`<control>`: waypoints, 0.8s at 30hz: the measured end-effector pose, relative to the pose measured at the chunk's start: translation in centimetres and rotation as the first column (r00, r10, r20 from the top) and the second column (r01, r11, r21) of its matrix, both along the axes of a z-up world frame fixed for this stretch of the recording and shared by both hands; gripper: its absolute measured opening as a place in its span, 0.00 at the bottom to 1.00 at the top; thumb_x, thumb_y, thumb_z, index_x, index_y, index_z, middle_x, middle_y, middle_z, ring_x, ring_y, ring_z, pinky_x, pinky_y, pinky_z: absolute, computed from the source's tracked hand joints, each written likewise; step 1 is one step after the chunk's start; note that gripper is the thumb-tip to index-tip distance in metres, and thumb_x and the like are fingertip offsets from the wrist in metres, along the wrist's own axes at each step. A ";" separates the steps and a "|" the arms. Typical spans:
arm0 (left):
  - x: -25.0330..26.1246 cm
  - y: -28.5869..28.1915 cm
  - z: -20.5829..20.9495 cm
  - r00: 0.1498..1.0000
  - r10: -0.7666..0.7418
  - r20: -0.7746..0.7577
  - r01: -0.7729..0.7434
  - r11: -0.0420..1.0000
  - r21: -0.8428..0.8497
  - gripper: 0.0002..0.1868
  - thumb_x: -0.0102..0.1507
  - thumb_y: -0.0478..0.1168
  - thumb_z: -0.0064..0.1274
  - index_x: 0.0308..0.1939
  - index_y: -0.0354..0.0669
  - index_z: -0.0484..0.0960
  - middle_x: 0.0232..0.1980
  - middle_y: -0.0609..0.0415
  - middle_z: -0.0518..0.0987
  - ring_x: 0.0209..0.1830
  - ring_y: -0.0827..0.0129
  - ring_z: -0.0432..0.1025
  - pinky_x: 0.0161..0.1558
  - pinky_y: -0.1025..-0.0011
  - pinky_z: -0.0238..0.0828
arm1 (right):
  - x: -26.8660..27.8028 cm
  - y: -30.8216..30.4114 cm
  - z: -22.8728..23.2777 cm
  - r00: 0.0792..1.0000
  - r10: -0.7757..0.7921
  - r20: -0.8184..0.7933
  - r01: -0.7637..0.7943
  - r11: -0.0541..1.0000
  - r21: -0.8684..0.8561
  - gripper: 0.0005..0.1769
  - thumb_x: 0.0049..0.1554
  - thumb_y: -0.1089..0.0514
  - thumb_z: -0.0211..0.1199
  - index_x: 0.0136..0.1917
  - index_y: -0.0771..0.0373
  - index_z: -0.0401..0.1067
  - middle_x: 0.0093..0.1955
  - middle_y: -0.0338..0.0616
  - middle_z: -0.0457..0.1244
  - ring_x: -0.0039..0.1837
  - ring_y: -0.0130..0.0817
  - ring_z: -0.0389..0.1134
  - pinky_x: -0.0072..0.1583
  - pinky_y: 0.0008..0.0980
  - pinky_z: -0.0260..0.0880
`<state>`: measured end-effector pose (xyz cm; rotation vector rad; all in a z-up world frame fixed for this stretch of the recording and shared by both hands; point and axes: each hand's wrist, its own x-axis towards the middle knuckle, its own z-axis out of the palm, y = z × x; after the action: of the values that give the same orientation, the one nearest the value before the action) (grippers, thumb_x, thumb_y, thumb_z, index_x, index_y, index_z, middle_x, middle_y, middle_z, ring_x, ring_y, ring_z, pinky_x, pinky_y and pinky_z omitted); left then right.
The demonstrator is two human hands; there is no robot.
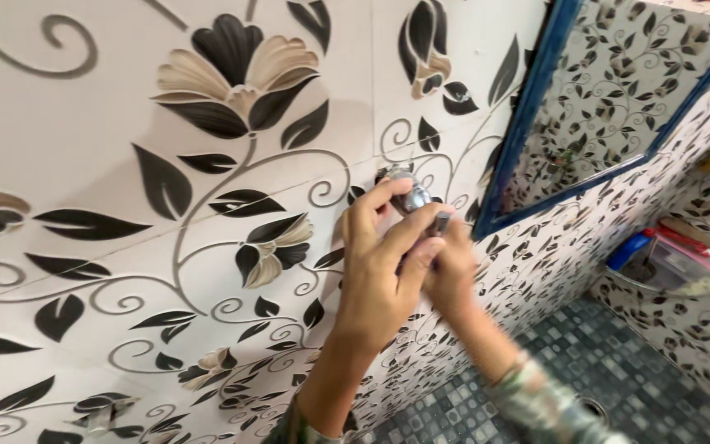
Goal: The person wipes the tiled bathroom walls and the area around a wall-mounted faucet using a purple cloth. The person moves the cloth in circular and back-and-forth motions across the patterned tiles, focusing on the wall surface and the faucet base.
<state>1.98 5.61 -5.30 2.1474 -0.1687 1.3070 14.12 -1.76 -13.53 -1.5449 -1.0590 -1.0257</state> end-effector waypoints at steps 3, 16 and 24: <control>-0.3 -0.1 0.1 0.999 0.039 -0.027 -0.038 0.999 0.027 0.16 0.67 0.40 0.57 0.59 0.53 0.84 0.70 0.48 0.69 0.67 0.54 0.62 0.69 0.58 0.60 | -1.4 0.3 -1.7 0.992 0.026 -0.120 -0.023 0.999 0.025 0.10 0.55 0.64 0.67 0.51 0.67 0.74 0.49 0.54 0.65 0.48 0.48 0.69 0.48 0.40 0.71; -0.1 -0.2 -0.2 0.998 -0.031 -0.059 0.029 0.999 -0.032 0.15 0.68 0.41 0.55 0.60 0.53 0.84 0.70 0.47 0.66 0.69 0.53 0.60 0.72 0.58 0.59 | -1.6 0.8 2.4 0.971 -0.044 -0.236 0.095 0.973 0.210 0.07 0.60 0.66 0.61 0.52 0.69 0.70 0.48 0.51 0.60 0.50 0.45 0.64 0.53 0.37 0.66; -0.1 -0.2 0.1 0.999 -0.042 -0.032 0.041 0.999 -0.029 0.16 0.69 0.42 0.55 0.61 0.52 0.82 0.71 0.46 0.67 0.70 0.53 0.60 0.71 0.59 0.60 | -1.1 0.1 4.0 0.977 -0.006 -0.213 0.048 0.980 0.193 0.06 0.58 0.66 0.62 0.50 0.67 0.70 0.48 0.50 0.62 0.52 0.47 0.64 0.54 0.39 0.65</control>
<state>1.88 5.36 -5.24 2.1290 -0.1791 1.2430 13.05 -1.62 -9.55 -1.4724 -0.7674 -0.9316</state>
